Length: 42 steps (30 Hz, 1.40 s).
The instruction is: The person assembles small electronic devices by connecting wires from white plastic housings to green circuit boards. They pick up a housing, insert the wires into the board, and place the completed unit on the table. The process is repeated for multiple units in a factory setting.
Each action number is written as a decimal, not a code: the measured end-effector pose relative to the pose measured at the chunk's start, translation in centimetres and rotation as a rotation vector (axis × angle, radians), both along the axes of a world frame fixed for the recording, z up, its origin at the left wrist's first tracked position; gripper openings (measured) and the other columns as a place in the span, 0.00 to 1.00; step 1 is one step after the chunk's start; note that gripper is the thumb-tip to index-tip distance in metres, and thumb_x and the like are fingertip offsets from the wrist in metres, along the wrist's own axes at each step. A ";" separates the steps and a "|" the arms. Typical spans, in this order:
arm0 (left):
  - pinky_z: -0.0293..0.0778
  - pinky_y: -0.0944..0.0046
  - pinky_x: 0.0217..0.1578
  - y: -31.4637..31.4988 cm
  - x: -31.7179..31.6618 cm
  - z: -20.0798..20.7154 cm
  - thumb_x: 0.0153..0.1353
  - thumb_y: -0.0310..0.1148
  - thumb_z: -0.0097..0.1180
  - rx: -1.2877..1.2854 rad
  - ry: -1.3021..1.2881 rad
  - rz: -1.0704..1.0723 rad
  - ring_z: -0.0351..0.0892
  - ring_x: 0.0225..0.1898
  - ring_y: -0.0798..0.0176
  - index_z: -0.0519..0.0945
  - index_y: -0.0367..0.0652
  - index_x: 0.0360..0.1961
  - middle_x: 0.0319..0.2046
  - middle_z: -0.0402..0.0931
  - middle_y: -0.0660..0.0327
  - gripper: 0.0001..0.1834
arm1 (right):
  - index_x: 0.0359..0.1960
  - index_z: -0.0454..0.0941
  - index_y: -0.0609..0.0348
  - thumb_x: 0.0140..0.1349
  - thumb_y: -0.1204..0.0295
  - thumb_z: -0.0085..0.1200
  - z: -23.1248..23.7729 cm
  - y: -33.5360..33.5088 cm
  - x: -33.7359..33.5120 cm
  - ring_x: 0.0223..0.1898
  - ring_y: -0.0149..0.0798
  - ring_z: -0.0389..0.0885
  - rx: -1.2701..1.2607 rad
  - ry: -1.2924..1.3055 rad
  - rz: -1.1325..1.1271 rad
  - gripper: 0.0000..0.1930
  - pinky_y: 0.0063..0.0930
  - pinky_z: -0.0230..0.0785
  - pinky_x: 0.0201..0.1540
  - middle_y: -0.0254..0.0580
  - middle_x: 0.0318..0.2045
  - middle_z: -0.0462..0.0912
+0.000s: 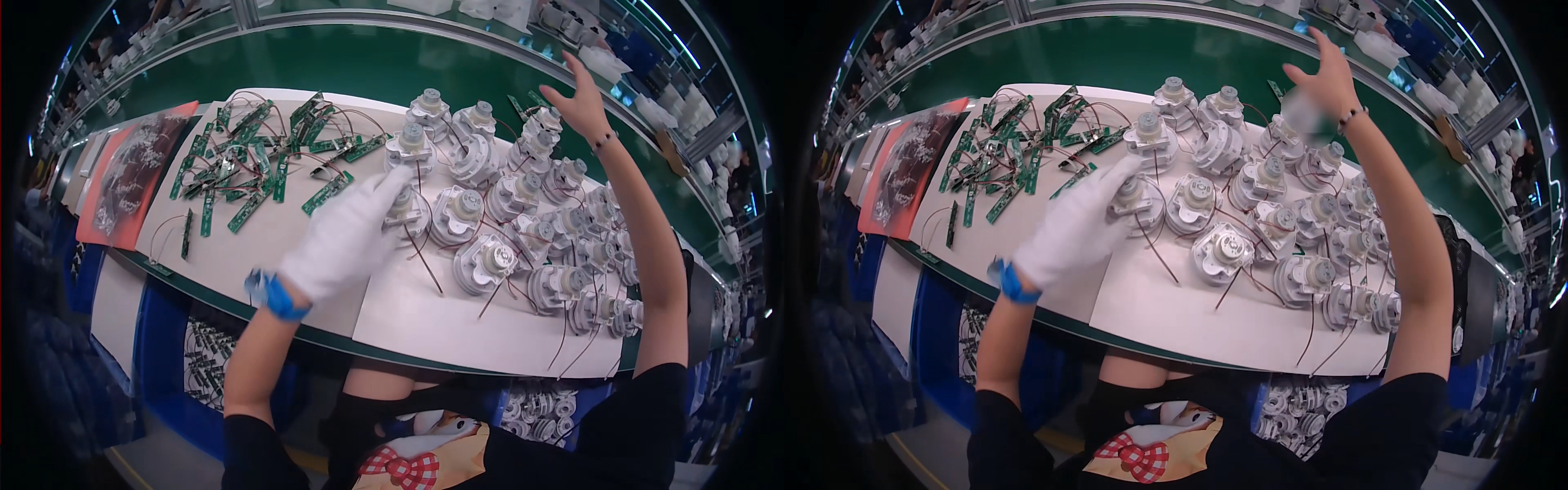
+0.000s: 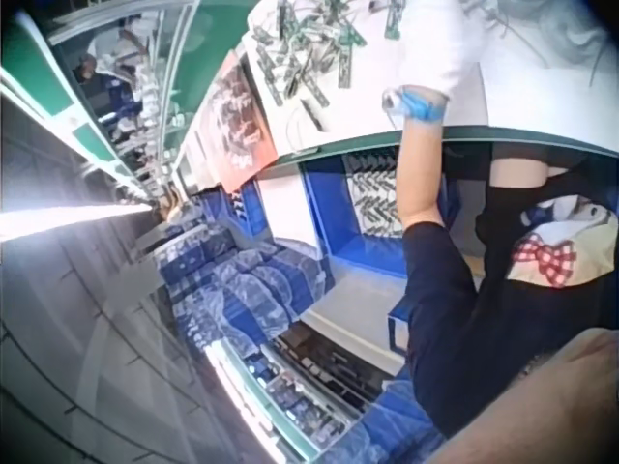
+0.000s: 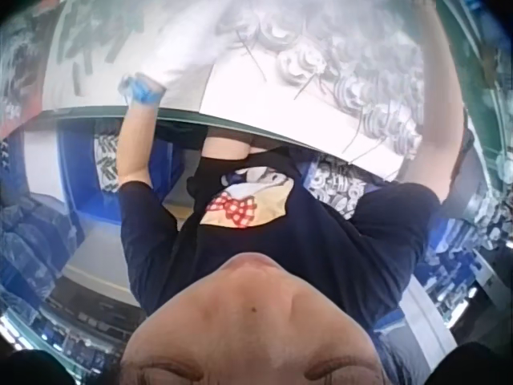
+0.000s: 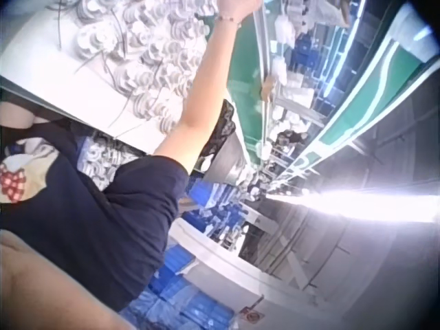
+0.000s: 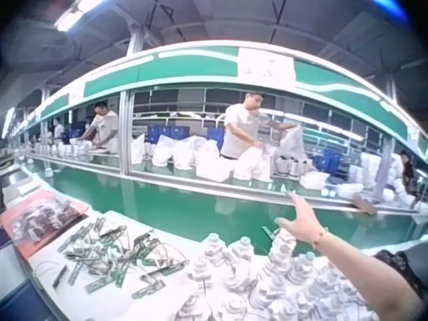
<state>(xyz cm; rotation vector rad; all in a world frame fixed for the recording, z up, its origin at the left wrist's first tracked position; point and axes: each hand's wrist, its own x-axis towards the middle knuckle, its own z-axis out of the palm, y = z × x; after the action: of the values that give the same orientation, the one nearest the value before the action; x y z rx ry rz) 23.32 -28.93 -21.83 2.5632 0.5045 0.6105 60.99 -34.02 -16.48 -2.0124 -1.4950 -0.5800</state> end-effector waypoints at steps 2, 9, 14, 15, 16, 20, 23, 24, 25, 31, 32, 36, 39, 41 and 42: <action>0.71 0.62 0.39 1.4 0.5 -1.0 0.47 0.29 0.62 -0.040 0.007 -0.035 0.73 0.38 0.56 0.67 0.40 0.51 0.38 0.71 0.54 0.29 | 0.49 0.70 0.59 0.49 0.67 0.60 2.2 -2.5 -8.6 0.41 0.38 0.76 0.146 0.275 0.320 0.24 0.26 0.70 0.39 0.45 0.44 0.75; 0.71 0.64 0.39 -2.1 -3.2 -1.9 0.48 0.27 0.60 -0.181 -0.107 -0.210 0.74 0.37 0.55 0.67 0.41 0.48 0.37 0.72 0.55 0.25 | 0.27 0.78 0.63 0.48 0.72 0.61 -2.9 -15.3 -27.2 0.14 0.30 0.74 -0.201 0.516 0.351 0.08 0.20 0.64 0.19 0.41 0.21 0.79; 0.71 0.61 0.43 -5.1 -2.7 -1.0 0.45 0.26 0.60 -0.021 -0.028 -0.250 0.72 0.45 0.49 0.65 0.41 0.52 0.46 0.70 0.52 0.30 | 0.34 0.77 0.69 0.57 0.75 0.53 -9.3 -16.9 -30.0 0.17 0.27 0.76 -0.272 1.434 0.368 0.08 0.16 0.68 0.19 0.41 0.23 0.79; 0.71 0.61 0.43 -5.0 -2.8 -1.2 0.46 0.27 0.60 -0.025 -0.038 -0.245 0.72 0.46 0.49 0.65 0.41 0.53 0.47 0.69 0.51 0.30 | 0.36 0.77 0.70 0.58 0.76 0.52 -10.0 -17.1 -30.0 0.18 0.26 0.76 -0.284 1.684 0.361 0.08 0.16 0.70 0.20 0.41 0.24 0.79; 0.70 0.63 0.44 -4.2 -3.3 -1.1 0.46 0.26 0.60 -0.037 -0.136 -0.303 0.72 0.47 0.53 0.63 0.41 0.56 0.51 0.66 0.49 0.33 | 0.37 0.76 0.71 0.59 0.76 0.51 -10.5 -17.1 -29.9 0.18 0.26 0.76 -0.264 1.791 0.403 0.09 0.15 0.70 0.20 0.41 0.25 0.78; 0.72 0.64 0.37 3.2 -4.9 -0.6 0.52 0.28 0.55 -0.389 0.050 0.121 0.78 0.35 0.58 0.72 0.37 0.48 0.37 0.76 0.48 0.20 | 0.41 0.74 0.73 0.59 0.76 0.51 -11.5 -17.2 -29.7 0.19 0.26 0.76 -0.209 2.009 0.526 0.11 0.15 0.71 0.20 0.41 0.27 0.78; 0.72 0.58 0.35 6.0 -4.4 -2.6 0.53 0.38 0.53 0.040 0.228 0.523 0.78 0.34 0.51 0.77 0.37 0.37 0.30 0.78 0.48 0.15 | 0.39 0.74 0.72 0.59 0.77 0.51 -11.3 -16.6 -30.4 0.19 0.26 0.77 -0.306 2.092 0.620 0.10 0.15 0.71 0.20 0.41 0.26 0.78; 0.72 0.58 0.36 6.3 -4.0 -3.5 0.53 0.39 0.54 0.049 0.257 0.535 0.78 0.35 0.49 0.77 0.37 0.37 0.31 0.78 0.48 0.16 | 0.38 0.74 0.72 0.59 0.77 0.50 -11.2 -16.6 -30.2 0.19 0.26 0.77 -0.337 2.136 0.648 0.09 0.16 0.71 0.20 0.41 0.25 0.78; 0.72 0.57 0.36 6.5 -3.7 -4.1 0.52 0.40 0.54 0.059 0.286 0.549 0.77 0.36 0.48 0.77 0.36 0.37 0.32 0.78 0.47 0.17 | 0.37 0.74 0.72 0.59 0.77 0.50 -11.2 -16.6 -30.1 0.19 0.26 0.77 -0.370 2.179 0.679 0.09 0.16 0.72 0.20 0.41 0.25 0.78; 0.68 0.62 0.25 4.2 -4.5 -2.6 0.54 0.38 0.53 -0.201 0.314 0.407 0.74 0.22 0.59 0.76 0.36 0.28 0.18 0.75 0.56 0.13 | 0.36 0.73 0.70 0.58 0.77 0.52 -10.6 -16.9 -30.1 0.19 0.25 0.78 -0.487 2.201 0.647 0.08 0.17 0.74 0.21 0.39 0.23 0.78; 0.66 0.65 0.23 3.0 -4.9 -2.0 0.55 0.37 0.52 -0.321 0.271 0.407 0.72 0.21 0.64 0.75 0.36 0.27 0.17 0.73 0.59 0.13 | 0.35 0.73 0.69 0.57 0.76 0.53 -10.6 -17.0 -29.8 0.20 0.26 0.78 -0.492 2.180 0.655 0.08 0.16 0.74 0.22 0.39 0.22 0.78; 0.58 0.72 0.17 -2.3 -8.8 -1.8 0.59 0.35 0.50 -0.531 0.070 0.365 0.62 0.17 0.77 0.72 0.36 0.24 0.15 0.65 0.68 0.13 | 0.34 0.73 0.68 0.57 0.76 0.54 -10.7 -17.0 -30.1 0.21 0.27 0.79 -0.574 2.158 0.692 0.07 0.15 0.73 0.23 0.38 0.20 0.78; 0.61 0.76 0.17 -7.4 -10.4 -0.7 0.60 0.34 0.49 -0.928 0.060 0.382 0.65 0.17 0.79 0.74 0.36 0.29 0.17 0.69 0.69 0.10 | 0.33 0.74 0.68 0.58 0.76 0.52 -10.6 -16.7 -30.6 0.18 0.25 0.77 -0.594 2.047 0.672 0.06 0.14 0.72 0.21 0.35 0.19 0.77; 0.62 0.75 0.19 -9.6 -11.5 -0.8 0.58 0.31 0.52 -0.993 0.079 0.396 0.63 0.18 0.79 0.76 0.32 0.29 0.15 0.70 0.67 0.10 | 0.32 0.75 0.68 0.57 0.78 0.53 -9.7 -16.7 -31.3 0.21 0.25 0.77 -0.470 1.960 0.595 0.04 0.14 0.71 0.23 0.37 0.22 0.77; 0.61 0.74 0.18 -10.5 -11.8 -1.7 0.57 0.31 0.53 -0.957 -0.001 0.391 0.63 0.18 0.80 0.76 0.32 0.30 0.15 0.70 0.66 0.10 | 0.31 0.76 0.68 0.56 0.80 0.53 -9.6 -16.6 -31.6 0.22 0.24 0.77 -0.408 1.910 0.554 0.04 0.14 0.71 0.24 0.38 0.23 0.77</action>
<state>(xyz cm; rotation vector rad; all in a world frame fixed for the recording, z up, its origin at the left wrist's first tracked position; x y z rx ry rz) 11.49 -39.43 -23.53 1.5654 1.0148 0.3543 29.36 -50.64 -26.04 -1.1707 -0.6752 1.5520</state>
